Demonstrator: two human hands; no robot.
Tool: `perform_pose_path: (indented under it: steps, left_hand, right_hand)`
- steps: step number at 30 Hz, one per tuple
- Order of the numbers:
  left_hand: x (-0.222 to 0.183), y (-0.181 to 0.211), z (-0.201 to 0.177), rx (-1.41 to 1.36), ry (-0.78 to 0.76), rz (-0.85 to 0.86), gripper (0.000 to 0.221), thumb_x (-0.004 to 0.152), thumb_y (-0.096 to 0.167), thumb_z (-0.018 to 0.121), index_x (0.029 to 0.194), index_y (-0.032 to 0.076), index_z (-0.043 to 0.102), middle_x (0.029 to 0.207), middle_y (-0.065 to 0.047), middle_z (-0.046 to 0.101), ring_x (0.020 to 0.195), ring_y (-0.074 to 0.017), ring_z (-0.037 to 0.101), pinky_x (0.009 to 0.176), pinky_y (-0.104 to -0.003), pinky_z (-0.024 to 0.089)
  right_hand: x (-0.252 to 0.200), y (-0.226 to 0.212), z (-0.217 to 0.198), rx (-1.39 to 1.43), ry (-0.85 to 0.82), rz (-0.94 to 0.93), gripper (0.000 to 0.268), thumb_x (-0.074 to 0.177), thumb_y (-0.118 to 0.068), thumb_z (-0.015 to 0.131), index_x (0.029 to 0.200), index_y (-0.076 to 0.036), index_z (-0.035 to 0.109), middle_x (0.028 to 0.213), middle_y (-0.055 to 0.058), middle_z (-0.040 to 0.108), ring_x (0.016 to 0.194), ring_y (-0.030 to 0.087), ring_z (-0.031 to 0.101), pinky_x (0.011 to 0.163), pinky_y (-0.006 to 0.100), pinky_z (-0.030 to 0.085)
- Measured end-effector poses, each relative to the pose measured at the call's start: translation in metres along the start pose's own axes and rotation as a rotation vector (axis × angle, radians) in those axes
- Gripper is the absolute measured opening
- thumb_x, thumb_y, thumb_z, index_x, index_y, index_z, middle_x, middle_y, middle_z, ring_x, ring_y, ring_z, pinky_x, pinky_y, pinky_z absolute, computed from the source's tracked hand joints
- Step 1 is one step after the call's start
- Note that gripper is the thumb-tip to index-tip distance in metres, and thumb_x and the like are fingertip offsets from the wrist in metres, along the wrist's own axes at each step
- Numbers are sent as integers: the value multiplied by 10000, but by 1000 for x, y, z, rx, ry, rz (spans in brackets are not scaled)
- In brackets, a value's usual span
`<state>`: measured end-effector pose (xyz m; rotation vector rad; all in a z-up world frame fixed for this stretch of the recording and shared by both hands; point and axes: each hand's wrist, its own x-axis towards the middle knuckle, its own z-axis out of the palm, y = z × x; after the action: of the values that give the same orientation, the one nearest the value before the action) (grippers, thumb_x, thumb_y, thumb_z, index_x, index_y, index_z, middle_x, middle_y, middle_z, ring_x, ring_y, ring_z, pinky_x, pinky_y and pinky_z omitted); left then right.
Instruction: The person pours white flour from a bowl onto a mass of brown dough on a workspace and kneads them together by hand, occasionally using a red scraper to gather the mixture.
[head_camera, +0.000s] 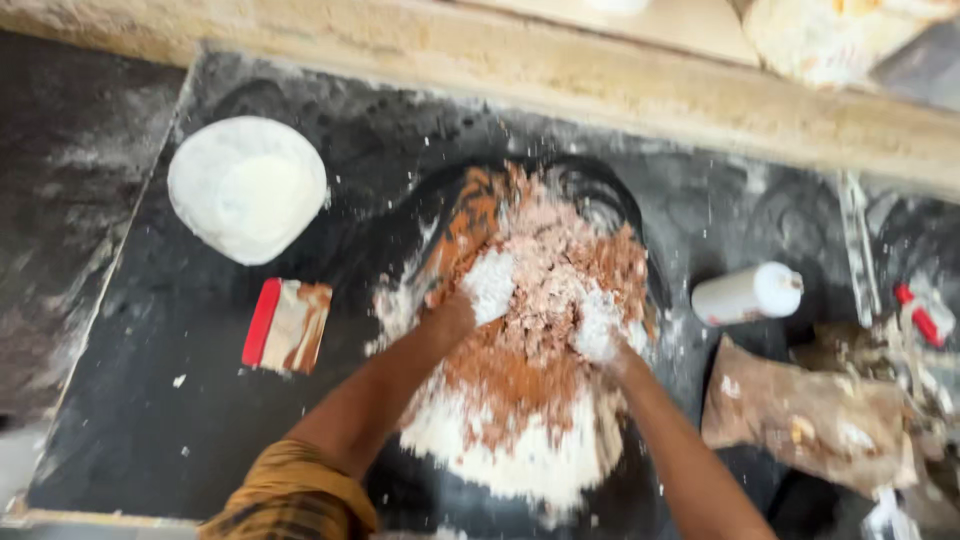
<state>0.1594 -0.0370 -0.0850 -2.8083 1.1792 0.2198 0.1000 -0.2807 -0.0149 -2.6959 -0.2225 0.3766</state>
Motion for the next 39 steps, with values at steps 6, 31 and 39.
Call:
perform_pose_path:
  steps: [6,31,39]
  left_hand:
    - [-101,37,-68,-868,328,-20,889,609,83,765,1448,-46,502,1348,-357,498,1233,-457,494,1044,-507,362]
    - [-146,17,-145,-648,560,-326,868,752,527,837,1444,152,472,1589,-293,284,1443,-492,259,1208,-612,180]
    - [-100,-2,-99,-902,285,-377,592,980,460,616,1477,165,491,1526,-168,476,1356,-346,473,1154,-493,431]
  right_hand:
    - [-106,14,18,980,-265,318,479,968,-115,476,1437,-185,543,1327,68,688,923,190,654,795,266,594]
    - [58,92,-31,472,758,-619,395,1052,-50,643,1432,-25,540,1475,200,556,1371,371,541,1206,490,452]
    - [71,28,-39,719,134,-500,288,1005,-178,680,1267,-59,668,1362,130,618,1250,281,636,1039,457,603]
